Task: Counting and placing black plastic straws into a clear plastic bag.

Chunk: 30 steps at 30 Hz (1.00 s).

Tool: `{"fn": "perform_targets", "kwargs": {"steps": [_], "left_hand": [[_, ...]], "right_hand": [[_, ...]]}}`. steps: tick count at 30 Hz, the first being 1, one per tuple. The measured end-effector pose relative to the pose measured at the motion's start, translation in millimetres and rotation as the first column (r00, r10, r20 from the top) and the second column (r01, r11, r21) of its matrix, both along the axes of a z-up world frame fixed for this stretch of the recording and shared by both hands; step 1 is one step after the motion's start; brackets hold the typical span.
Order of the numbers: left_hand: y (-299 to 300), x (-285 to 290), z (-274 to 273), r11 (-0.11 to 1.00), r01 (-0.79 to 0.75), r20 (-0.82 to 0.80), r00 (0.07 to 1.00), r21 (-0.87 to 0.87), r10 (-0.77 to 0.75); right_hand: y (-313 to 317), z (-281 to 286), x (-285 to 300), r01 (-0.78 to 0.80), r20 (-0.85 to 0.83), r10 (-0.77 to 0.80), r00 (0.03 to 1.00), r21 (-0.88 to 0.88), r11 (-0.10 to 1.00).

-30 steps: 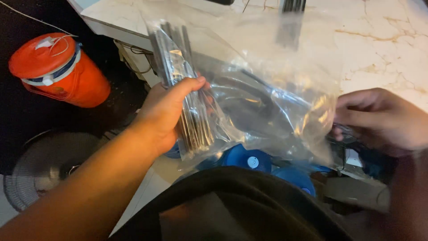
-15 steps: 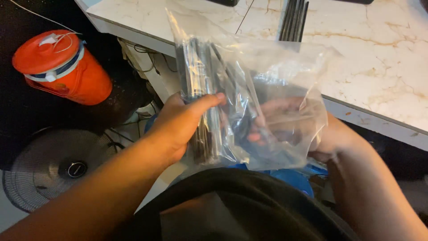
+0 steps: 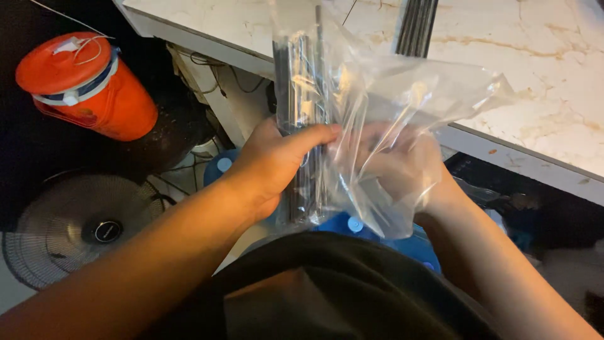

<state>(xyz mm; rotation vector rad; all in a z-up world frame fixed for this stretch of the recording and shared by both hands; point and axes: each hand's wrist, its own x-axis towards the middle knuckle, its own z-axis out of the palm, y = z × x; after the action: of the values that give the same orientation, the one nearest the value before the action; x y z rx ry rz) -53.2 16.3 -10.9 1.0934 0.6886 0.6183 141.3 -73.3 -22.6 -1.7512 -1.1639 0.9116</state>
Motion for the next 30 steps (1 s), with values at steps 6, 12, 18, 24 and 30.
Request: {"fn": "perform_targets", "kwargs": {"steps": [6, 12, 18, 24, 30], "left_hand": [[3, -12, 2, 0.994, -0.069, 0.04, 0.997, -0.087, 0.073], [-2, -22, 13, 0.984, -0.085, -0.044, 0.996, -0.155, 0.079], [5, -33, 0, 0.965, 0.071, 0.128, 0.991, -0.253, -0.04], [13, -47, -2, 0.963, 0.096, 0.167, 0.984, -0.25, -0.054], [11, -55, -3, 0.927, 0.068, 0.275, 0.961, -0.37, 0.04]], "right_hand": [[3, 11, 15, -0.266, -0.502, 0.334, 0.798, 0.205, 0.942], [-15, 44, 16, -0.285, -0.464, 0.396, 0.793, 0.292, 0.913], [-9, 37, 22, -0.471, -0.378, 0.611, 0.696, 0.402, 0.785], [-6, 55, 6, -0.244, -0.843, 0.538, 0.008, 0.52, 0.818], [11, 39, 7, -0.61, -0.566, 0.617, 0.547, 0.237, 0.757]]}}
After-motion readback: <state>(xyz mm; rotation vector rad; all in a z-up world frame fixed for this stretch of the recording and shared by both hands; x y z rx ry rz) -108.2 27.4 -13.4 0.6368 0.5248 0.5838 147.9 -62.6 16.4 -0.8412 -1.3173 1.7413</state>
